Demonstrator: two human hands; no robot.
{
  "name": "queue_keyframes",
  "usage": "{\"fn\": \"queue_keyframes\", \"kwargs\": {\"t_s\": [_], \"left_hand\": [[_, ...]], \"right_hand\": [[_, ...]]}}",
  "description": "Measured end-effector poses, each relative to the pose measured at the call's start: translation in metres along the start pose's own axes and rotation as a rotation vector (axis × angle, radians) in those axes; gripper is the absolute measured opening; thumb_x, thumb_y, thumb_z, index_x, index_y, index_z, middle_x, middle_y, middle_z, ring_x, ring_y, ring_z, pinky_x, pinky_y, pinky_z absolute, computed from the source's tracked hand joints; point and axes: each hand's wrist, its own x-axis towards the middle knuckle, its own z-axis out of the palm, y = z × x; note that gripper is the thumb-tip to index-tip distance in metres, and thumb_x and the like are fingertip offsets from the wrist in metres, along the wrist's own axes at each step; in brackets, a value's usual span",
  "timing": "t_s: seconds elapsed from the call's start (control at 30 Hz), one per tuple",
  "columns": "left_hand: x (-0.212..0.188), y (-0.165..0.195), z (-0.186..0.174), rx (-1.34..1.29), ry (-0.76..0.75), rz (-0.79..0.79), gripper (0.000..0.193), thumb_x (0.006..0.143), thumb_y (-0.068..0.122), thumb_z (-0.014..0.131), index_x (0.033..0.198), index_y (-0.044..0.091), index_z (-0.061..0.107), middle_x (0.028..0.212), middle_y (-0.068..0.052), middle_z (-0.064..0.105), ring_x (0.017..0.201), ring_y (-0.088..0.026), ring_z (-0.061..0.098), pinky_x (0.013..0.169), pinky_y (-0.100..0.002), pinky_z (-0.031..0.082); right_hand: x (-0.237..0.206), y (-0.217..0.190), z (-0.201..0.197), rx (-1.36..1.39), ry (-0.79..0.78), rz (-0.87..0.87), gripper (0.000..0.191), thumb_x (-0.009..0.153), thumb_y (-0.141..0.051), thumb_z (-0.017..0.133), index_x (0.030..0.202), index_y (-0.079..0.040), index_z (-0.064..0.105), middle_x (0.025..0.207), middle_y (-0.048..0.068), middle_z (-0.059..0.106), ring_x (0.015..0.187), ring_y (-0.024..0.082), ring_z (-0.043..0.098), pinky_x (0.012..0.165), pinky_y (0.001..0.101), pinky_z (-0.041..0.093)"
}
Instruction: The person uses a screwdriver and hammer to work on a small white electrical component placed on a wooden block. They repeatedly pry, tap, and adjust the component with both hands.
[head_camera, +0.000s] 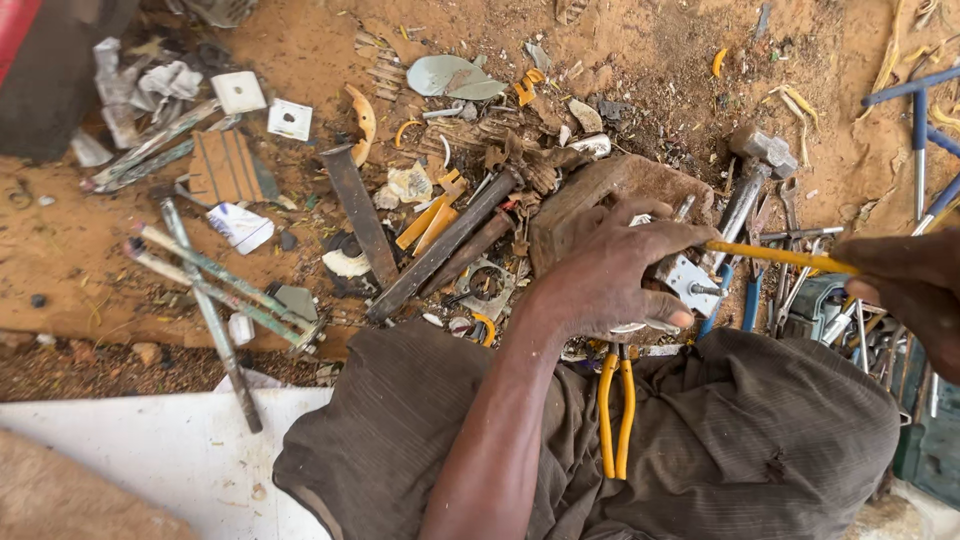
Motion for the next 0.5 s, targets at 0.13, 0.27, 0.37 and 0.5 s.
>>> {"fn": "queue_keyframes", "kwargs": {"t_s": [0.13, 0.27, 0.37, 0.5], "left_hand": [[0.003, -0.003, 0.005, -0.050, -0.005, 0.006, 0.097, 0.054, 0.051, 0.094, 0.142, 0.036, 0.056, 0.142, 0.000, 0.064, 0.145, -0.029, 0.040, 0.118, -0.066, 0.018], [0.005, -0.007, 0.008, -0.018, 0.024, 0.017, 0.090, 0.059, 0.054, 0.093, 0.141, 0.040, 0.058, 0.144, 0.002, 0.065, 0.141, -0.025, 0.047, 0.119, -0.057, 0.028], [0.002, -0.007, 0.005, -0.040, -0.005, -0.002, 0.088, 0.060, 0.052, 0.093, 0.141, 0.041, 0.060, 0.147, -0.002, 0.062, 0.137, -0.026, 0.050, 0.121, -0.054, 0.030], [-0.006, 0.000, -0.007, 0.020, 0.042, 0.027, 0.095, 0.057, 0.050, 0.094, 0.143, 0.038, 0.058, 0.152, -0.011, 0.054, 0.145, -0.032, 0.040, 0.119, -0.058, 0.028]], "right_hand": [[-0.007, 0.027, 0.013, 0.034, 0.033, -0.100, 0.036, 0.100, -0.022, 0.061, 0.131, -0.004, 0.064, 0.095, 0.015, 0.073, 0.072, 0.018, 0.071, 0.061, 0.0336, 0.057], [0.002, 0.025, 0.005, -0.399, -0.158, -0.246, 0.047, 0.098, -0.026, 0.057, 0.140, -0.003, 0.056, 0.092, 0.015, 0.069, 0.067, 0.019, 0.068, 0.055, 0.0357, 0.056], [0.008, -0.030, -0.020, -1.105, -0.413, -0.606, 0.056, 0.097, -0.028, 0.054, 0.147, -0.003, 0.049, 0.089, 0.015, 0.066, 0.063, 0.020, 0.066, 0.051, 0.0373, 0.055], [0.041, -0.119, -0.053, -1.274, -0.524, -0.574, 0.070, 0.092, -0.035, 0.055, 0.155, -0.007, 0.044, 0.087, 0.014, 0.066, 0.059, 0.019, 0.068, 0.048, 0.0373, 0.056]]}}
